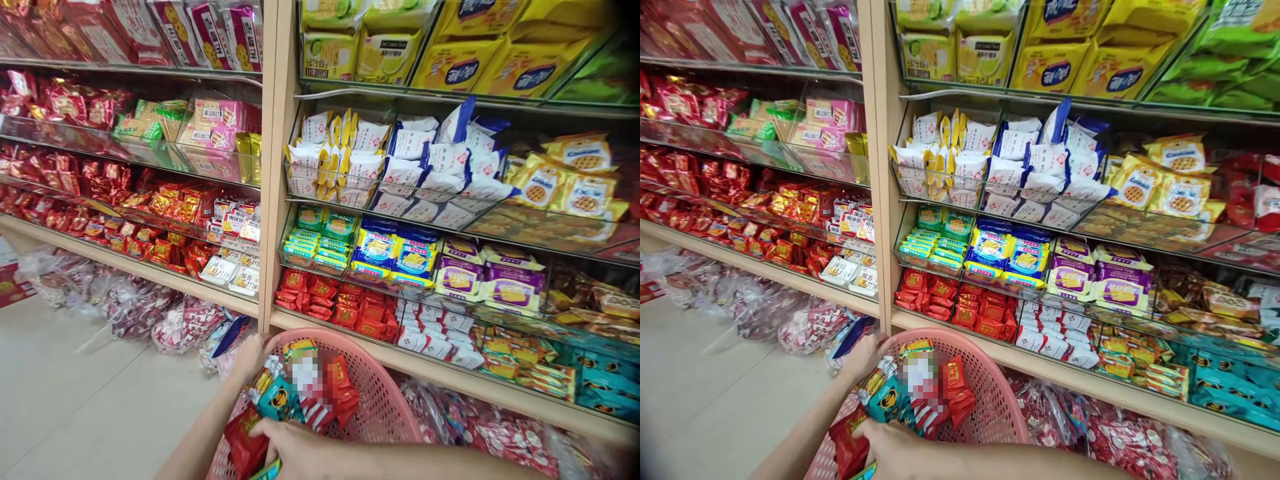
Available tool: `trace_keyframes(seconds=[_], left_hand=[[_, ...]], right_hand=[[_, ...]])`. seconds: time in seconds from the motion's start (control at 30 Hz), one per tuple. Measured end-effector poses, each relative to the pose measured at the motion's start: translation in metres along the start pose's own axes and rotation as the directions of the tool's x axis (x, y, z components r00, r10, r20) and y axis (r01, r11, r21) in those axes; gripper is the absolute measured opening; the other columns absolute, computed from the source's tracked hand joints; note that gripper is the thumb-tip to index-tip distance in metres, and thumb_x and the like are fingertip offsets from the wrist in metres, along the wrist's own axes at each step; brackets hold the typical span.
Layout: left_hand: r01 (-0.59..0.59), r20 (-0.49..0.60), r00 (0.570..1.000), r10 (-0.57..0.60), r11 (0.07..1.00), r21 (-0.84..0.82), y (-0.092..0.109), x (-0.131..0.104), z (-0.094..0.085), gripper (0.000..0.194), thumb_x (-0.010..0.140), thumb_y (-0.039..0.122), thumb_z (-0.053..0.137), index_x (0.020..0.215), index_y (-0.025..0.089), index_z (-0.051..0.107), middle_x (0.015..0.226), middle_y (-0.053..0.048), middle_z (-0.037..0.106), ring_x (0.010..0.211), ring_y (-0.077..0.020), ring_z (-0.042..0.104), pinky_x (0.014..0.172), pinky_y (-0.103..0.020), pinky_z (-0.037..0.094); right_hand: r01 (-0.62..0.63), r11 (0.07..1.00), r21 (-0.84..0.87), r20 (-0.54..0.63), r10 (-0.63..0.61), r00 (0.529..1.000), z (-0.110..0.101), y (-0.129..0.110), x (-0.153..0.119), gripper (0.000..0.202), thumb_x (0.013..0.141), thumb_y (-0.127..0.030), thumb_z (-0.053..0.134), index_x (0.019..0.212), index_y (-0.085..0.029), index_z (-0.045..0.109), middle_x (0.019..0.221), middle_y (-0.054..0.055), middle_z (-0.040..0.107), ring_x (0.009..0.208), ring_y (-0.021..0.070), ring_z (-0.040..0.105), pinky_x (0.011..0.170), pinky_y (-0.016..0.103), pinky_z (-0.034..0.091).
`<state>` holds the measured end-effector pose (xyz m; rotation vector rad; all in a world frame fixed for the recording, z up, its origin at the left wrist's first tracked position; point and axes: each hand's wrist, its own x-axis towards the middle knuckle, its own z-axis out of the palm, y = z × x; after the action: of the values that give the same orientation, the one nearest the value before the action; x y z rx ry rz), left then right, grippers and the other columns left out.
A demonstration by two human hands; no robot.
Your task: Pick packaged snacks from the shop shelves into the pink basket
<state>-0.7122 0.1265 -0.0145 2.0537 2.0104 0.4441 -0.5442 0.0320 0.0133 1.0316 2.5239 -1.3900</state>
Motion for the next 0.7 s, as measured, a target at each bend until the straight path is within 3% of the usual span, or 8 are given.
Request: trace_keyframes(seconds=[0.33, 0.6, 0.7], left_hand=[[0.0, -0.009, 1.0, -0.001, 1.0, -0.03, -0.003, 0.0, 0.002, 0.05, 0.093, 0.049, 0.028, 0.076, 0.019, 0.064, 0.074, -0.009, 0.071, 0.08, -0.0212, 0.069, 0.062, -0.024, 0.038], [0.0, 0.008, 1.0, 0.0, 0.999, -0.042, -0.003, 0.001, 0.001, 0.049, 0.093, 0.049, 0.028, 0.081, 0.019, 0.065, 0.079, -0.011, 0.072, 0.081, -0.0213, 0.069, 0.064, -0.024, 0.04], [0.004, -0.003, 1.0, -0.004, 1.0, -0.011, -0.004, 0.001, 0.003, 0.051, 0.092, 0.051, 0.028, 0.081, 0.019, 0.065, 0.08, -0.012, 0.072, 0.082, -0.0223, 0.069, 0.066, -0.025, 0.04]], right_hand=[[0.045, 0.947, -0.319, -0.069, -0.071, 0.995, 0.014, 0.013, 0.025, 0.077, 0.06, -0.036, 0.074, 0.129, -0.022, 0.043, 0.101, 0.007, 0.068, 0.083, 0.0243, 0.066, 0.068, 0.03, 0.051], [0.025, 0.918, -0.397, -0.155, -0.094, 0.983, 0.02, 0.012, 0.015, 0.072, 0.06, -0.046, 0.07, 0.123, -0.019, 0.048, 0.103, 0.012, 0.068, 0.084, 0.032, 0.066, 0.067, 0.039, 0.053], [0.051, 0.918, -0.394, -0.195, -0.138, 0.971, 0.025, 0.014, 0.006, 0.064, 0.064, -0.044, 0.068, 0.12, -0.02, 0.05, 0.105, 0.011, 0.067, 0.09, 0.0306, 0.064, 0.072, 0.038, 0.053]])
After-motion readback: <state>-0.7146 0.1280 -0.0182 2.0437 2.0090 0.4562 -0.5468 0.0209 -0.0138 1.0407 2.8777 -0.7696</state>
